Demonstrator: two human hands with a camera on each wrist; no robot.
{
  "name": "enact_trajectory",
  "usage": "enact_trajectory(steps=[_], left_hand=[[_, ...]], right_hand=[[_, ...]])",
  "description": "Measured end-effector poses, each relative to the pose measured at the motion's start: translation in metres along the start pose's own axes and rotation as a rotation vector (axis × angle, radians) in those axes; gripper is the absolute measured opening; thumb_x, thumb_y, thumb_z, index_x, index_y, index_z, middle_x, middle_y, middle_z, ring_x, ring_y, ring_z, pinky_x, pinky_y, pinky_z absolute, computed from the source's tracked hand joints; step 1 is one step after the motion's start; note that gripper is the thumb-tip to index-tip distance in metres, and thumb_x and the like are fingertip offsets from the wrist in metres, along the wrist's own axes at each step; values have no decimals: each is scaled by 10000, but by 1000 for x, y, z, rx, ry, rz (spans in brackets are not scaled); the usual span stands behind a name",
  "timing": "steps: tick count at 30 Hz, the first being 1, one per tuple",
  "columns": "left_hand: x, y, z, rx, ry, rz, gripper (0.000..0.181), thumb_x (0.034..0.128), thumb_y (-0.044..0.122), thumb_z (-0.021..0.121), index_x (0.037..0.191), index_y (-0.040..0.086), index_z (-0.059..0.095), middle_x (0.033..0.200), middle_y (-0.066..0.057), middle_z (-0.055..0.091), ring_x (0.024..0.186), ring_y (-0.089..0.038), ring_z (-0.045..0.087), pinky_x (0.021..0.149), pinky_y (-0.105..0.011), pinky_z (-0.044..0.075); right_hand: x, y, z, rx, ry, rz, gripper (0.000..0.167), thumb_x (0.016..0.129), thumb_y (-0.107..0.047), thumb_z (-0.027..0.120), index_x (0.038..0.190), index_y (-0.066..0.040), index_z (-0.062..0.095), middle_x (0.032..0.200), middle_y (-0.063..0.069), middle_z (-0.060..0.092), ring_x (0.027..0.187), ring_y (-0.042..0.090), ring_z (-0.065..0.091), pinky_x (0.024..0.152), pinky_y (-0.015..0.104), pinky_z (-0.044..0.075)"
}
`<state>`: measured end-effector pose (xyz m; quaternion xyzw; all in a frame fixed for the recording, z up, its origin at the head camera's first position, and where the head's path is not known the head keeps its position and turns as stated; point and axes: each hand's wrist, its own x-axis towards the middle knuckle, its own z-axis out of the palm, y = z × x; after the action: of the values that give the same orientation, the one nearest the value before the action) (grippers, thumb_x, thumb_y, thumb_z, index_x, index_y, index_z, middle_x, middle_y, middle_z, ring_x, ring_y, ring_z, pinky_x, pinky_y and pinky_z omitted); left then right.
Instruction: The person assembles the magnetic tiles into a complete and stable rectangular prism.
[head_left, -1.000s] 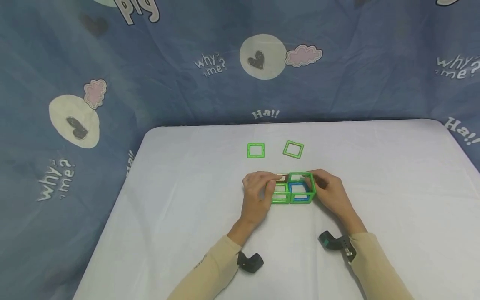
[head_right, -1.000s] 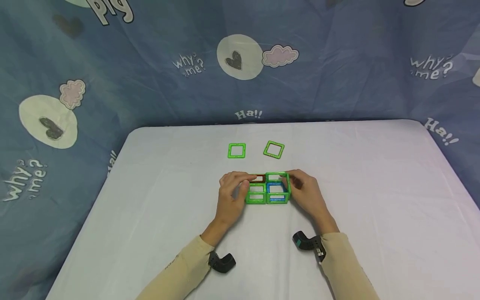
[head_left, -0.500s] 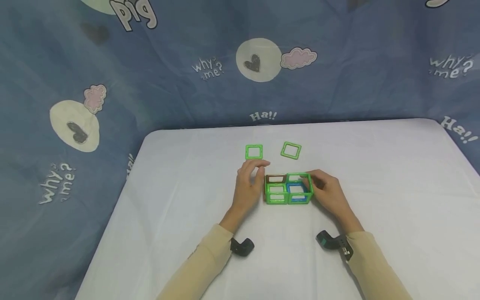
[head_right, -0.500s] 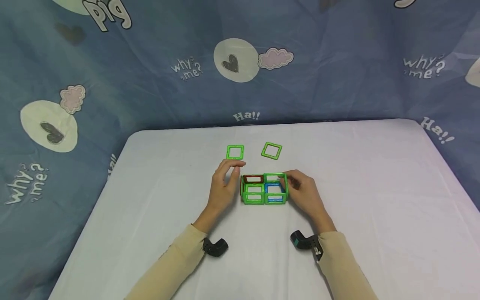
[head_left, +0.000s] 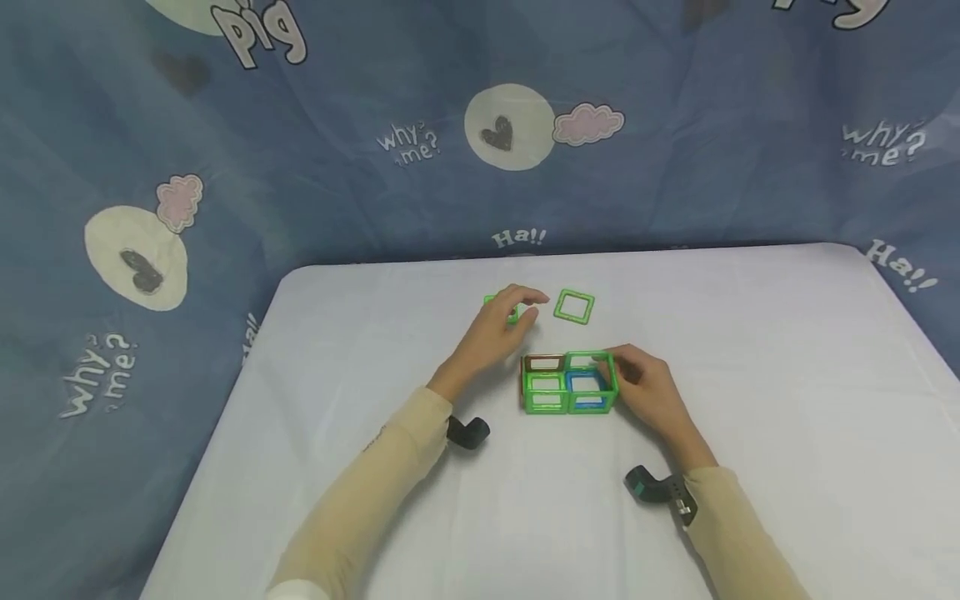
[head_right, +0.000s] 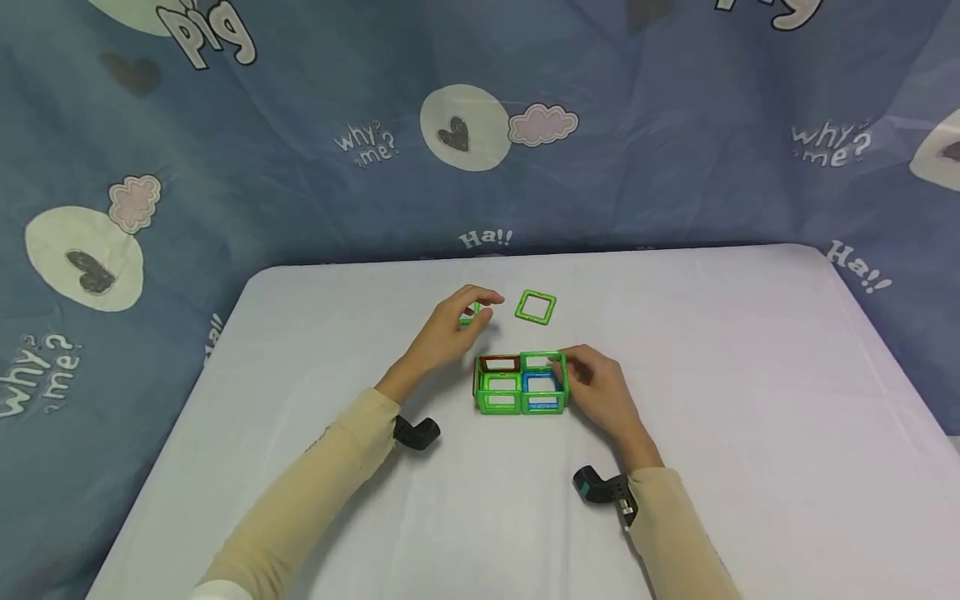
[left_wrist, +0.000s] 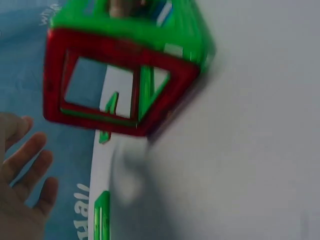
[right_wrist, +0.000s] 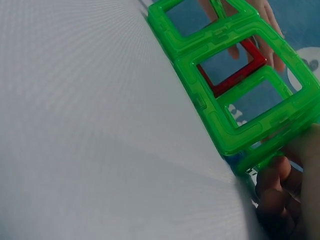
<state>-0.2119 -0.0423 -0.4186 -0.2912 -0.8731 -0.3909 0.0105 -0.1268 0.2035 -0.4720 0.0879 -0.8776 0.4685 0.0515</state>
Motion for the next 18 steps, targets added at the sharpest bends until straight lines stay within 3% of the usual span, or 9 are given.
enact_trajectory(steps=[6,10,18], left_hand=[[11,-10,3,36,-92,-8,289,988,201,488,1268,216,557,1287,25,554,1225,-126,495,1018,-323,434],[19,-15,8,111,-138,8,278,965,167,522,1234,208,583,1300,5,549,1264,-176,464,1084,-362,373],[36,-22,20,263,-190,42,252,935,254,588,1183,208,599,1366,-6,508,1311,-200,420,1033,-440,371]], right_hand=[[1,2,1,34,13,-23,197,908,-237,634,1056,-113,672,952,27,685,831,73,589,760,162,503],[1,3,1,30,10,-24,197,910,-237,631,1055,-112,675,943,32,683,823,90,583,754,167,501],[2,5,1,28,-11,0,210,926,-255,606,1076,-122,671,1017,41,681,916,114,610,847,214,519]])
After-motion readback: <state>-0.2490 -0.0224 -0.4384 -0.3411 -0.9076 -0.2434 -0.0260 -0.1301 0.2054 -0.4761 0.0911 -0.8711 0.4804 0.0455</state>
